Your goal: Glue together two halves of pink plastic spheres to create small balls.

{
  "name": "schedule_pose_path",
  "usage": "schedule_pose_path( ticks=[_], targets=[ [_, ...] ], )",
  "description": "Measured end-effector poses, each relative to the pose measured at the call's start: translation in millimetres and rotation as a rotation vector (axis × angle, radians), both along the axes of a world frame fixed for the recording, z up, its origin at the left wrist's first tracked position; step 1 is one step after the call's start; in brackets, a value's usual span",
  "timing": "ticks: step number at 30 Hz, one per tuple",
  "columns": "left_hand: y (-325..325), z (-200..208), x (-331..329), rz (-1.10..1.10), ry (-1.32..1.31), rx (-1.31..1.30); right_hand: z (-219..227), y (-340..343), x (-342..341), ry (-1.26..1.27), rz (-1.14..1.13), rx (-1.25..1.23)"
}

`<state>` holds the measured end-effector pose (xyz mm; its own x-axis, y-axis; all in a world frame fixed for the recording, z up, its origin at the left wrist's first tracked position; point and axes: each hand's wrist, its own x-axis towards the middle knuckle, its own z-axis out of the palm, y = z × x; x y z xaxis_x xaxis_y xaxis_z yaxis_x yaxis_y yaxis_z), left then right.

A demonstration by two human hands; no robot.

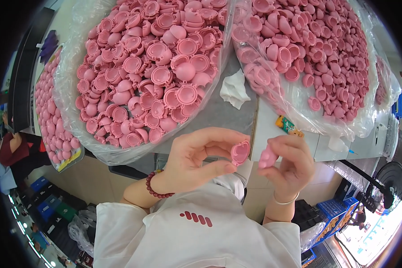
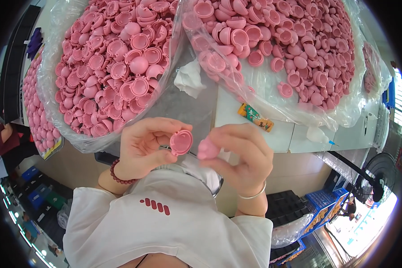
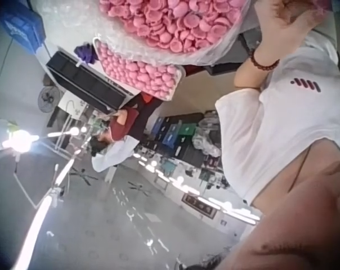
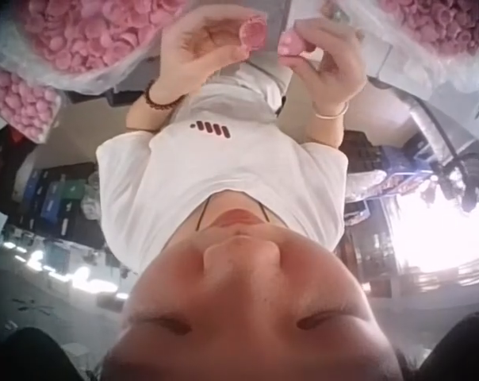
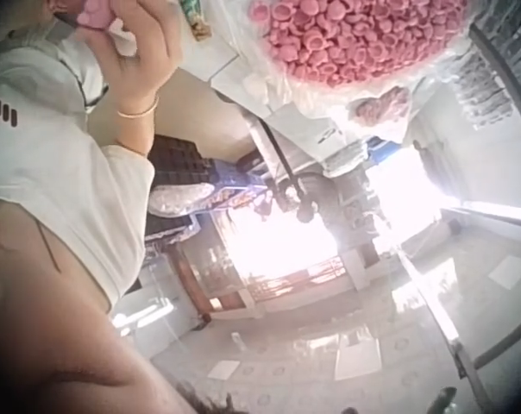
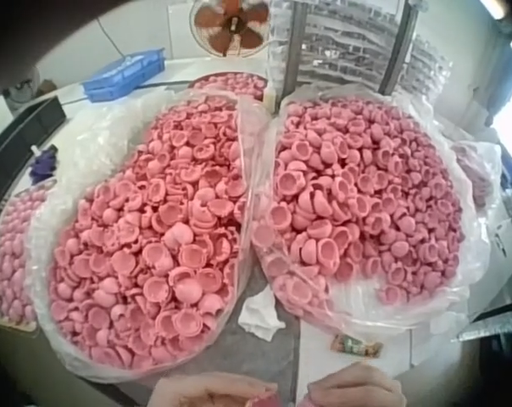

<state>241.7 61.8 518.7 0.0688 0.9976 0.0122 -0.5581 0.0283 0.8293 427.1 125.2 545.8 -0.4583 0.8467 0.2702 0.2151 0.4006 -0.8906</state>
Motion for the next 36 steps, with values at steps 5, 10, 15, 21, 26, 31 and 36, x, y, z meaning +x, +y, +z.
schedule_pose_path(
  ticks=[5, 10, 15, 21, 26, 31, 36],
  targets=[
    [1, 5, 3, -0.004, 0.178, 0.083, -4, 0, -11, 0.044, 0.084, 0.109],
    [5, 7, 3, -0.011, 0.280, 0.108, -7, -4, -5, 0.077, 0.079, 0.016],
    [5, 6, 2, -0.014, 0.316, 0.109, -3, -4, -3, 0.027, 0.103, -0.009],
    [10, 5, 0, -0.042, 0.374, 0.173, -7, -20, -15, -0.047, -0.022, 0.265],
    [5, -2, 7, 0.058, 0.117, 0.024, 12, -26, -13, 0.100, 0.085, 0.170],
    [5, -8, -1, 0.079, 0.245, 0.179, 40, -22, -25, 0.717, 0.764, -0.387],
    [0, -2, -3, 0.078, 0.168, 0.150, 84, -41, -58, 0.954, 0.801, -0.622]
  ],
)
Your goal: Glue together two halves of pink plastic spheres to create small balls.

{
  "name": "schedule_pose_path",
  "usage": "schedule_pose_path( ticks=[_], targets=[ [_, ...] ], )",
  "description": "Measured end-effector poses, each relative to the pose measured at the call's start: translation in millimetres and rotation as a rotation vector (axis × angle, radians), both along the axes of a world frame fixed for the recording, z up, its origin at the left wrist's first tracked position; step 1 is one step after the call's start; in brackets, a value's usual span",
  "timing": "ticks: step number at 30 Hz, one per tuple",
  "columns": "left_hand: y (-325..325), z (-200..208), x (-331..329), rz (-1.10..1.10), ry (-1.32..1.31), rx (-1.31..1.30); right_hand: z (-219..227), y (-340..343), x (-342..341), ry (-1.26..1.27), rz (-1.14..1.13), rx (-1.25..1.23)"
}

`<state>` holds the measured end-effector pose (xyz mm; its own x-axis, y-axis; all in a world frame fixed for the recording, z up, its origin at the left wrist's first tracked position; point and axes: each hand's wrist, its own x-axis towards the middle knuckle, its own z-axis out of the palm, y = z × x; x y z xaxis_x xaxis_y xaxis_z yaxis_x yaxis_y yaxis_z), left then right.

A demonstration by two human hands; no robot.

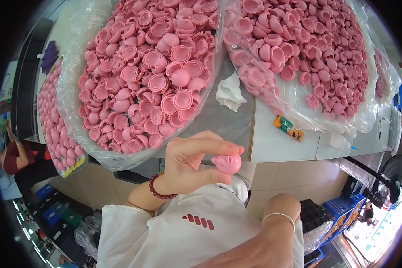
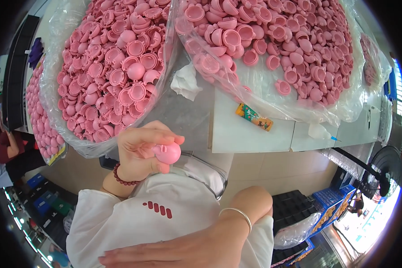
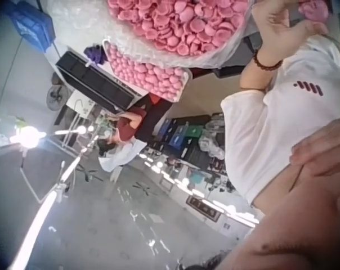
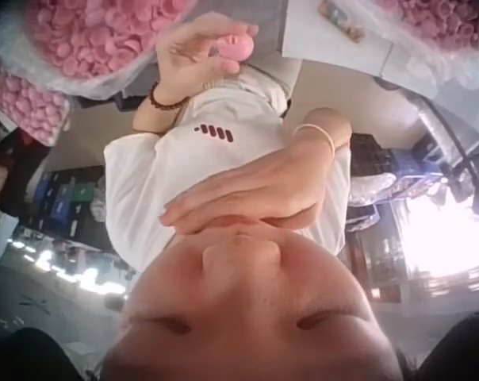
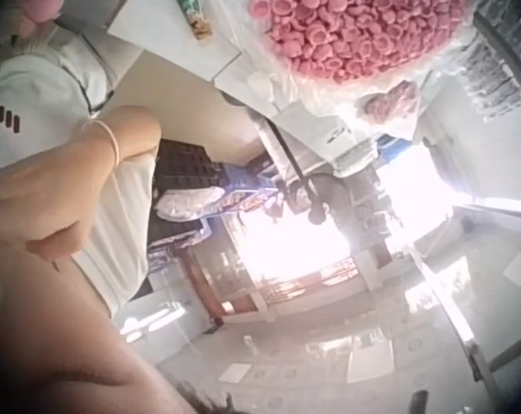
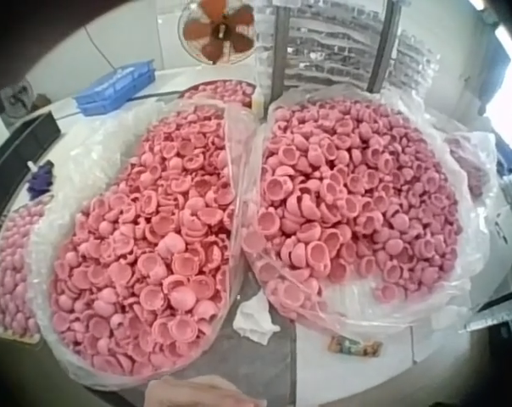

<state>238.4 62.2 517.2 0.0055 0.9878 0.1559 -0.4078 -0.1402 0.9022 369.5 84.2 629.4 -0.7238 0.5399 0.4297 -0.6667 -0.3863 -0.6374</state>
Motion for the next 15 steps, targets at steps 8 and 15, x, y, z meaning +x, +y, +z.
schedule_pose_path(
  ticks=[8, 15],
  targets=[
    [2, -1, -2, -0.064, -0.441, -0.369, -10, 17, 15, 0.086, 0.077, 0.492],
    [11, -9, -4, -0.241, -0.861, -0.250, -18, 2, -1, 0.160, 0.146, 0.469]
  ],
)
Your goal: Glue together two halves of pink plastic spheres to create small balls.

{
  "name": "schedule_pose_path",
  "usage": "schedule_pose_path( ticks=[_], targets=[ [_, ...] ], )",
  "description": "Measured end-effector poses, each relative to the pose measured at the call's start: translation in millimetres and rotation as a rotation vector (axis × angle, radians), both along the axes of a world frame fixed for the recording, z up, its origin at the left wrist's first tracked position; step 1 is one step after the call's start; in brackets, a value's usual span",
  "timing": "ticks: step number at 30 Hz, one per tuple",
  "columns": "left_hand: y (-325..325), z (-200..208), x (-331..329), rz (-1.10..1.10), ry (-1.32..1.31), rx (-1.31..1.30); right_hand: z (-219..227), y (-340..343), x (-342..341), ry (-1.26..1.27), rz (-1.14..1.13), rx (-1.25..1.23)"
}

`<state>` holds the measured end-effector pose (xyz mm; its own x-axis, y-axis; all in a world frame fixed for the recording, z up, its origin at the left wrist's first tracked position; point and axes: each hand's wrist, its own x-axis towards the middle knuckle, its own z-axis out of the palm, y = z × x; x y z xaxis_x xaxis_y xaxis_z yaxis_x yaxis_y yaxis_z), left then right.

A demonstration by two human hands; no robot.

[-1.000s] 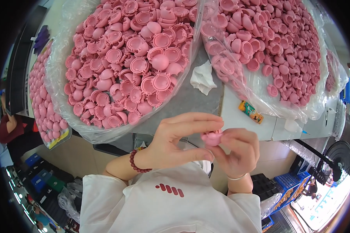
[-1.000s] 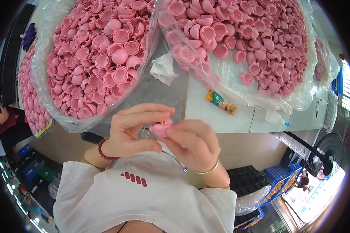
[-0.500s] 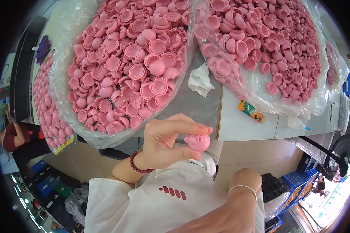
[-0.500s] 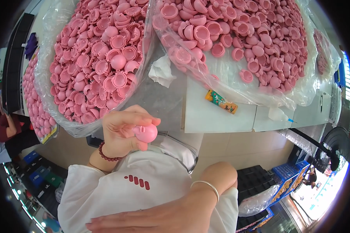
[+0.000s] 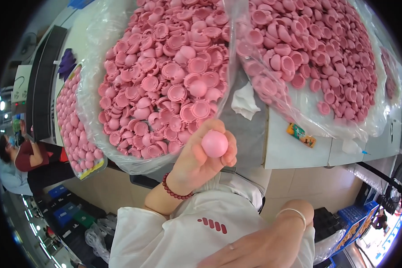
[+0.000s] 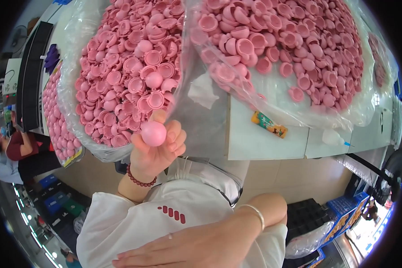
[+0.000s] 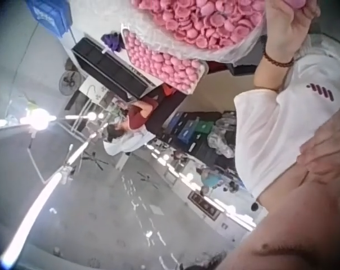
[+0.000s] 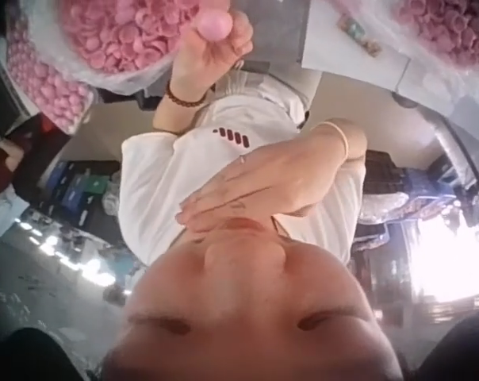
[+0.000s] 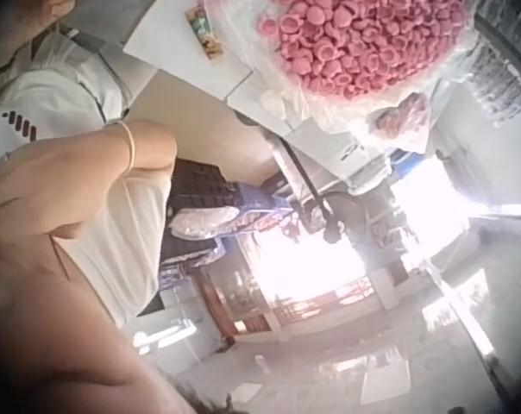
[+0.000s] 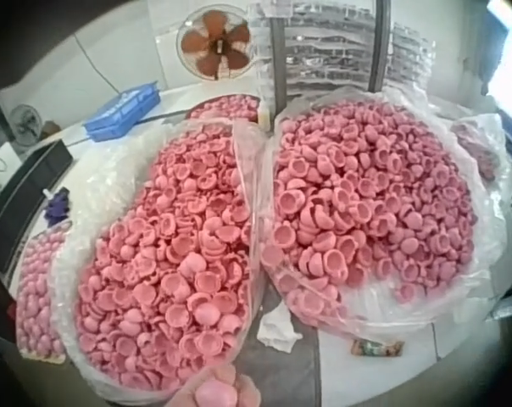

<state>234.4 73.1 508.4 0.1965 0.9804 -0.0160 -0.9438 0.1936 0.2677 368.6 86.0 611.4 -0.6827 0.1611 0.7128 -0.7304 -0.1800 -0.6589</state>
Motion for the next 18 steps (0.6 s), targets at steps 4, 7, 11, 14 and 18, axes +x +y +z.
schedule_pose_path(
  ticks=[4, 7, 11, 14, 18],
  targets=[
    [-8, 3, -4, 0.055, 0.027, -0.023, 23, 40, -9, -0.215, 0.609, 0.190],
    [-7, 11, -9, 0.077, 0.138, -0.045, 6, 12, -5, -0.136, 0.405, 0.095],
    [-27, 25, -38, 0.261, 0.575, 0.011, -4, 14, 9, -0.027, 0.016, 0.001],
    [-52, 31, -79, 0.714, 0.842, -0.153, -14, 34, 15, -0.091, 0.159, 0.041],
    [-79, 28, -178, 1.225, 2.167, -0.388, -13, 27, 18, -0.347, 0.020, 0.038]
  ],
)
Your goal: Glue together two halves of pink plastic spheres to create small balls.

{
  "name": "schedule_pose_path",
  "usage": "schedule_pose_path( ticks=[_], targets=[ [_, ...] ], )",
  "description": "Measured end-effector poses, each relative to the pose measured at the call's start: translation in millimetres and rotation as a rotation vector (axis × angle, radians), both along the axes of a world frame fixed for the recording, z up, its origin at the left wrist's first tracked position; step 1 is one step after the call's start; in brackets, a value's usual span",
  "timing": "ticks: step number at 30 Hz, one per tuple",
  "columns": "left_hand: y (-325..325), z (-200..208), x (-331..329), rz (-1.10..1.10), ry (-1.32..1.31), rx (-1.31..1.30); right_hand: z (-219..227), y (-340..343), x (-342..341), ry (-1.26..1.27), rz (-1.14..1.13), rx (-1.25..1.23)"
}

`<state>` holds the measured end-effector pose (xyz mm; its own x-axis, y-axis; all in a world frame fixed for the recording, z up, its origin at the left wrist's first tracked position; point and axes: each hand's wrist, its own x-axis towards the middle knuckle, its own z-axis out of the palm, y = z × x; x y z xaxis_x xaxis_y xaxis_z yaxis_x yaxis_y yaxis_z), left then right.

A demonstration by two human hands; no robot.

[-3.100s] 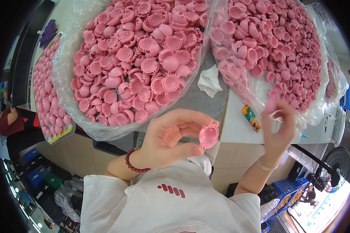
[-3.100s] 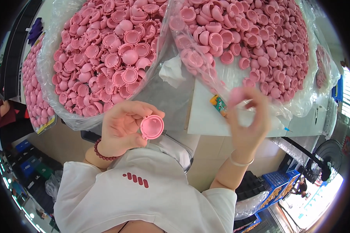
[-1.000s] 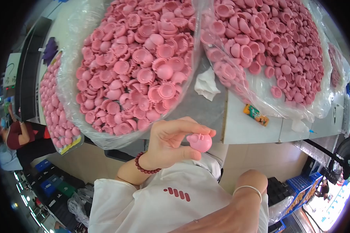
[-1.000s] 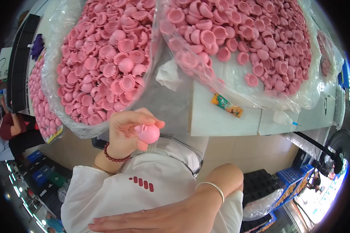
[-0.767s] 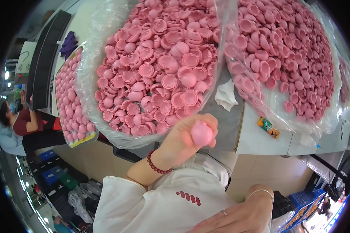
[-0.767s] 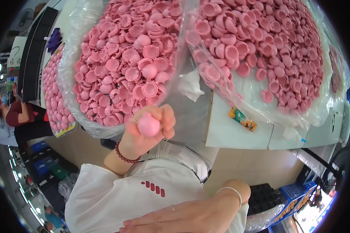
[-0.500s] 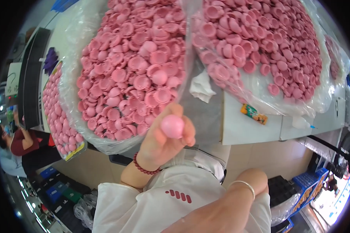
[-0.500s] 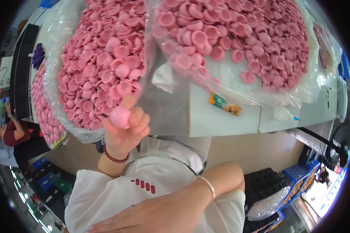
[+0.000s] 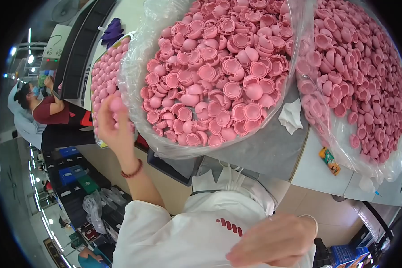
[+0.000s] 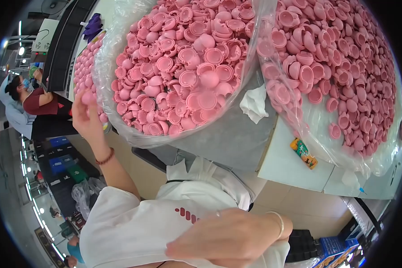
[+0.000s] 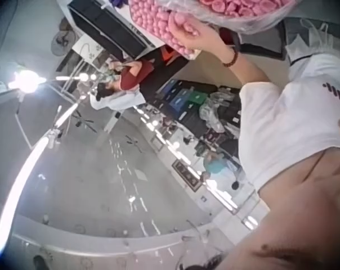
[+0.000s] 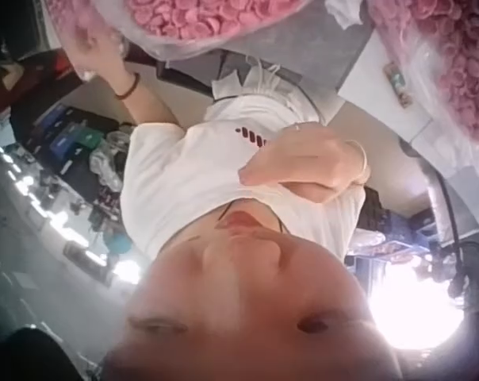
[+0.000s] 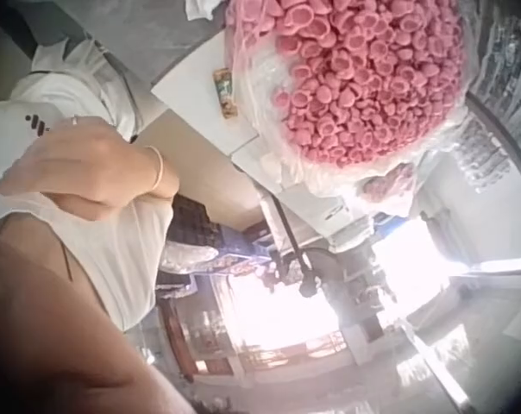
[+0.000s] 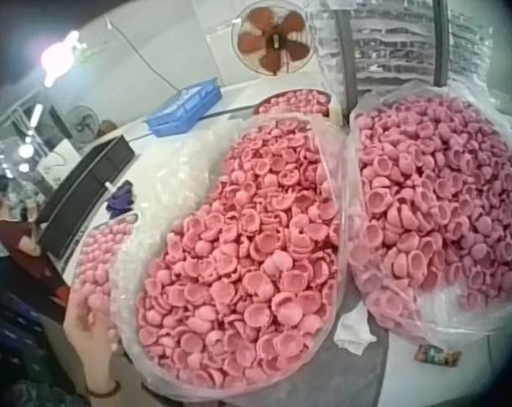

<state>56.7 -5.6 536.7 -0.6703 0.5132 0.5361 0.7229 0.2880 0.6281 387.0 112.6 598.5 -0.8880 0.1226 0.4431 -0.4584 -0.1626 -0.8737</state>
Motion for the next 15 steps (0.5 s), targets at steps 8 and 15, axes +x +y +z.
schedule_pose_path(
  ticks=[8, 15],
  targets=[
    [-11, -19, -51, -0.071, -0.301, 0.271, 25, -8, -48, -0.192, 0.654, -0.464],
    [9, 3, 15, -0.456, -0.252, 0.219, 29, -12, -45, -0.094, 0.519, -0.393]
  ],
)
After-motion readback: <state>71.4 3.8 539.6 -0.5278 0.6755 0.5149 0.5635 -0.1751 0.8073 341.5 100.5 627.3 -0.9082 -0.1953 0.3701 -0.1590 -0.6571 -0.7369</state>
